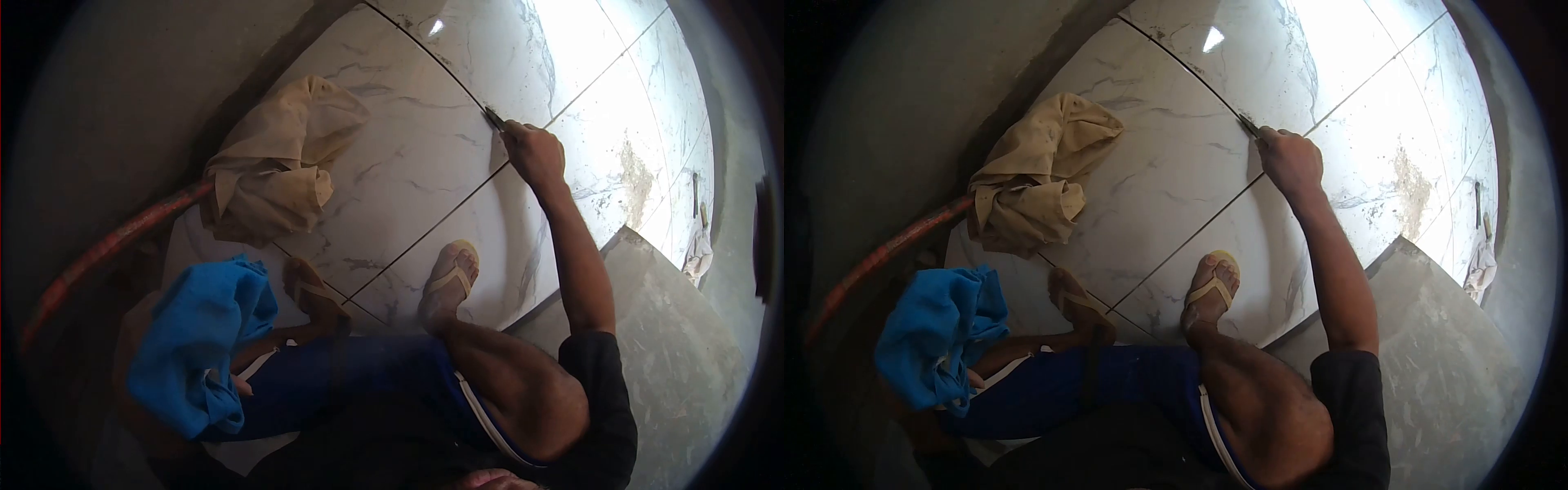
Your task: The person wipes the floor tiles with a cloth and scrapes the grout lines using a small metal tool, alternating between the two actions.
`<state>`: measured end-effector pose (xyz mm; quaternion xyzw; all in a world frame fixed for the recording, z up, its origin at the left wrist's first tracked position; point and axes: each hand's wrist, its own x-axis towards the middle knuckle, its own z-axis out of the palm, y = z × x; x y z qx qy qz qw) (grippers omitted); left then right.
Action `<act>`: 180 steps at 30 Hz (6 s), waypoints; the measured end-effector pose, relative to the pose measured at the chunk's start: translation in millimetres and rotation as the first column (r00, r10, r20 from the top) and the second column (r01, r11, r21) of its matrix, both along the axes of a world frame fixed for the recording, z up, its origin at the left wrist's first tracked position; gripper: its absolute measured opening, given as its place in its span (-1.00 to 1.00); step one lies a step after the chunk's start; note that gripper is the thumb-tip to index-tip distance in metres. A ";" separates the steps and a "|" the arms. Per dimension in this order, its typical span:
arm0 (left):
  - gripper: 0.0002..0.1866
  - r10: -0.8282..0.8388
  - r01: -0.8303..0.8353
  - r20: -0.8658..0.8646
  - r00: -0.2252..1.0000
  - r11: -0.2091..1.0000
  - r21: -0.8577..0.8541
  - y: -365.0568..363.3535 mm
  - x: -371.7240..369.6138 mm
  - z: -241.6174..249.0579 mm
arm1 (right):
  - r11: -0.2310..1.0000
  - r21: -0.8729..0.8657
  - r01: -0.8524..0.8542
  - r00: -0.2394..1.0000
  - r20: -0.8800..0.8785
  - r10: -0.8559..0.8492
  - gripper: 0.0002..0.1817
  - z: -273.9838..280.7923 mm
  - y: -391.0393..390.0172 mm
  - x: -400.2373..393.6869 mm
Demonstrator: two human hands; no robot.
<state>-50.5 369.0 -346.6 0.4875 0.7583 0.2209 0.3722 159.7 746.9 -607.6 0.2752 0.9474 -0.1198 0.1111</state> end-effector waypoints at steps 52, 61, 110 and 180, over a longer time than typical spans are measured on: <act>-0.37 0.016 -0.015 0.086 0.996 1.000 -0.011 -12.0 -0.7 -9.8 | 0.999 0.039 0.001 0.998 0.065 -0.004 -0.80 10.0 -2.5 20.8; -0.36 0.016 -0.015 0.088 0.996 1.000 -0.008 -13.1 -1.8 -10.3 | 0.999 0.052 0.003 0.996 0.087 -0.008 -0.80 14.0 3.1 21.3; -0.32 0.030 -0.024 0.165 0.986 0.999 -0.041 -15.5 -12.7 -24.9 | 0.999 0.013 -0.030 0.999 0.032 0.030 -0.83 21.5 9.5 29.5; -0.26 0.045 -0.027 0.265 0.963 0.997 -0.074 -28.9 -9.4 -32.1 | 0.998 0.018 0.064 0.997 -0.049 -0.063 -0.83 43.6 1.9 25.0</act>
